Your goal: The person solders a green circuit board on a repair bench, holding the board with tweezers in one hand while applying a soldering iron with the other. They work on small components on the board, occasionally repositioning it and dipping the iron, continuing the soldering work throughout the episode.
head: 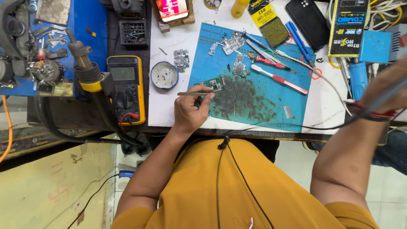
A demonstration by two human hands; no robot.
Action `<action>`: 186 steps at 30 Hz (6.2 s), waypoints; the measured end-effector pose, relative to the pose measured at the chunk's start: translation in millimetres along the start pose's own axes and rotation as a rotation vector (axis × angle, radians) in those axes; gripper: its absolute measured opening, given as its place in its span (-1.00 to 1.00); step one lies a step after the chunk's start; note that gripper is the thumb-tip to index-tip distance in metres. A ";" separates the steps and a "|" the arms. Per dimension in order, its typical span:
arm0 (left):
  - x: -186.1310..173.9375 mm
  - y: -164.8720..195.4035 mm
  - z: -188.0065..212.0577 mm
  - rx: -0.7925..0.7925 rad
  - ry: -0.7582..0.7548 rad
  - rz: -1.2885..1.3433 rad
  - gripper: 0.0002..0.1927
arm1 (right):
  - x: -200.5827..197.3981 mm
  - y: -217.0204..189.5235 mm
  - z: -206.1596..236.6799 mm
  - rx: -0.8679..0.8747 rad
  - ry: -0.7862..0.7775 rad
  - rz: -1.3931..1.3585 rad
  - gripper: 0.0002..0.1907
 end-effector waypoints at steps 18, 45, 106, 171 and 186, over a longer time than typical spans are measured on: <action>6.1 -6.6 -22.8 -0.105 0.079 -0.032 -0.93 | 160.7 -240.4 94.1 -0.175 -0.575 -0.166 -0.56; 7.2 -1.2 -24.2 -0.004 0.014 -0.177 -0.92 | 158.1 -214.3 116.8 0.070 -0.568 -0.455 -0.87; 7.8 0.0 -22.3 0.025 0.014 -0.174 -0.90 | 158.1 -215.5 118.0 0.030 -0.566 -0.482 -0.87; 7.9 -2.1 -21.8 0.007 0.019 -0.184 -0.90 | 156.2 -226.0 112.7 -0.095 -0.611 -0.487 -0.91; 8.3 -1.9 -21.0 0.012 0.016 -0.178 -0.89 | 155.9 -226.2 112.0 -0.087 -0.615 -0.497 -0.91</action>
Point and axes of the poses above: each hand's wrist, its own z-axis away from the middle knuckle, its own x-axis out of the palm, y = z × x, the point moved 6 cm from there along -z, towards the middle knuckle, and after that the axes turned 1 degree about y, right-handed, at the moved point
